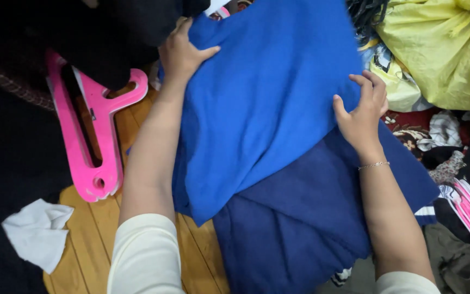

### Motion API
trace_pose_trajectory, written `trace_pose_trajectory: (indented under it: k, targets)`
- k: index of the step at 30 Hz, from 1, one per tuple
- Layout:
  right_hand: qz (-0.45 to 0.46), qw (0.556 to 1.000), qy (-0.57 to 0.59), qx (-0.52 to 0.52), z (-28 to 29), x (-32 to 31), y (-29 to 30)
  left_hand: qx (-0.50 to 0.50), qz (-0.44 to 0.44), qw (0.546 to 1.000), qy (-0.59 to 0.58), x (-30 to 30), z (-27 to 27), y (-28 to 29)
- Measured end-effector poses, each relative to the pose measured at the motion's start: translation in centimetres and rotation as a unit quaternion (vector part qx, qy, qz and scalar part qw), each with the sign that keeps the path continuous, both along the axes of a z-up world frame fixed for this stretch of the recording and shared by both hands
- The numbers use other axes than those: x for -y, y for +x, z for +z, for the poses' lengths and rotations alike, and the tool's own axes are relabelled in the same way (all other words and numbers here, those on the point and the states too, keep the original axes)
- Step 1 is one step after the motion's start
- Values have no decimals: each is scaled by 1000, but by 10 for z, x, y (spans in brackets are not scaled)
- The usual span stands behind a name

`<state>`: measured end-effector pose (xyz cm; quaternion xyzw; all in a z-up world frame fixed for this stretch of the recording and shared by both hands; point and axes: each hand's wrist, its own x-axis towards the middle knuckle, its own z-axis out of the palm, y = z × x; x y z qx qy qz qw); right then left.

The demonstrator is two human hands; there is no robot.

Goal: The person places several shirts, including a pink long-sleeve, a navy blue button-up, a blue t-shirt, and a black t-shirt, onto plastic hangers. They smooth out the fabric and adjust the collars and sleeves before setting the hung items aside.

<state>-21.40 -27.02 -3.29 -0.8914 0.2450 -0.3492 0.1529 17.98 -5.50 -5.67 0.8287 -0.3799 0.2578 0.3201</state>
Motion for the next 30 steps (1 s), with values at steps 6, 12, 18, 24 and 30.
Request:
trace_pose_trajectory:
  k: [6, 12, 18, 24, 30]
  targets:
    - [8, 998, 43, -39, -8, 11, 2, -178, 35, 966, 185, -17, -53, 30]
    - [8, 996, 94, -5, -37, 43, 0, -121, 76, 963, 228, -5, -68, 25]
    - [-118, 962, 211, -129, -41, 68, -11, -48, -177, 983, 10, -25, -6, -75]
    - [-110, 955, 210, -178, -47, 70, -13, -270, -266, 878, 293, -100, 90, -206]
    - [-6, 933, 350, 84, -109, 116, 2, -251, -81, 792, 551, -157, 116, -256]
